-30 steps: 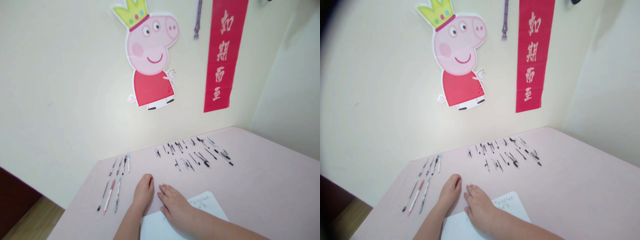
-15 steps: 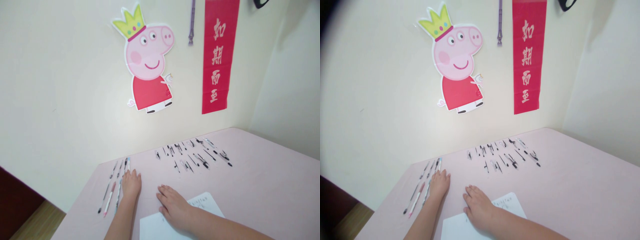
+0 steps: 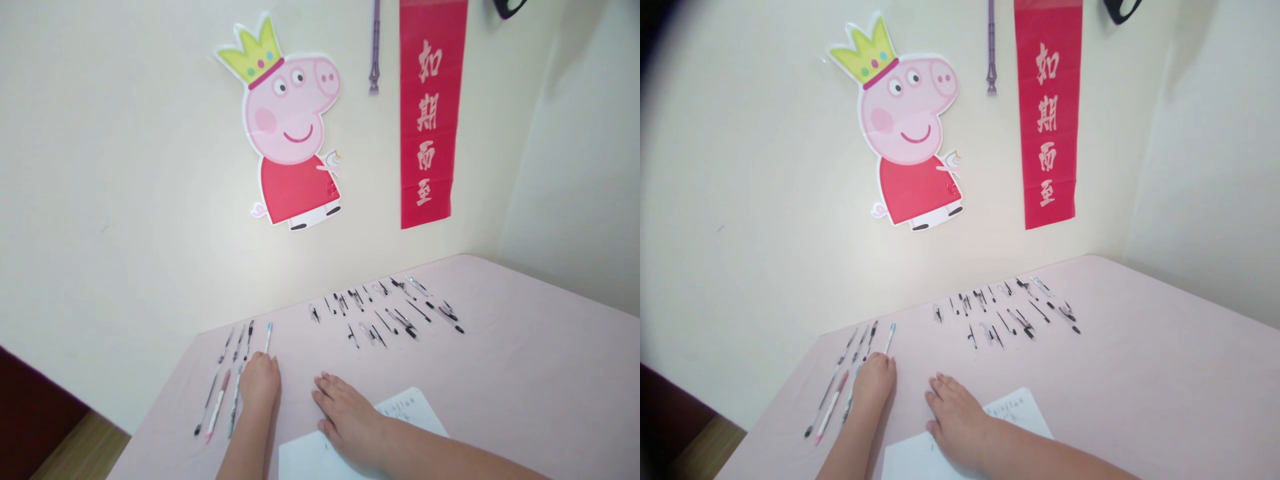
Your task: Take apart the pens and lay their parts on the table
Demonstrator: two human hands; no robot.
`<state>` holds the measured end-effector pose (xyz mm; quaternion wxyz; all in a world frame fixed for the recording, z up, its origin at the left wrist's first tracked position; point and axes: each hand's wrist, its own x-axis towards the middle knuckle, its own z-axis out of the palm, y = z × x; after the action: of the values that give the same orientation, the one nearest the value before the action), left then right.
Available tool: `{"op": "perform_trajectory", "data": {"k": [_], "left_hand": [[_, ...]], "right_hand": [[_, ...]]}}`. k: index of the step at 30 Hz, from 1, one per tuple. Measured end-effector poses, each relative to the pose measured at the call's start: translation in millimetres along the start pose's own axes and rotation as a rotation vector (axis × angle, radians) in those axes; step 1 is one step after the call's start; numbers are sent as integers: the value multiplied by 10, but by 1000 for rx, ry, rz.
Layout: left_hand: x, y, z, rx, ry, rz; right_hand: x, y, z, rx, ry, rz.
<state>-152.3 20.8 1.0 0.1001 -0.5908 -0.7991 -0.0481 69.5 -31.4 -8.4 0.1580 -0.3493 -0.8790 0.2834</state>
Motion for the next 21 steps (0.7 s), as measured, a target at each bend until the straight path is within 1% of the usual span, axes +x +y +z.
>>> {"op": "perform_trajectory", "data": {"k": [3,6,8,11,13,14,16,19,21], "left_hand": [[-67,20,-72,37,20,-14],[-99,42,-94,61,32,-14],[-102,63,-89,73,47,-27],[-92,103,-54,91,113,-47],[-78,125,-15,91,141,-37],[-71,132,8,87,136,-29],[-54,133,52,72,83,-29],[-35,111,93,30,-28,-79],[-27,96,94,-33,-70,-115]], "right_hand": [[2,2,-6,2,0,-3],[7,9,-7,2,8,-4],[8,14,-3,6,11,-4],[3,14,1,11,18,-11],[-1,7,-2,12,23,-11],[-3,2,-5,13,24,-10],[-5,-6,-13,16,24,-6],[-6,-12,-24,23,30,-8],[-5,-7,-28,37,44,-16]]}}
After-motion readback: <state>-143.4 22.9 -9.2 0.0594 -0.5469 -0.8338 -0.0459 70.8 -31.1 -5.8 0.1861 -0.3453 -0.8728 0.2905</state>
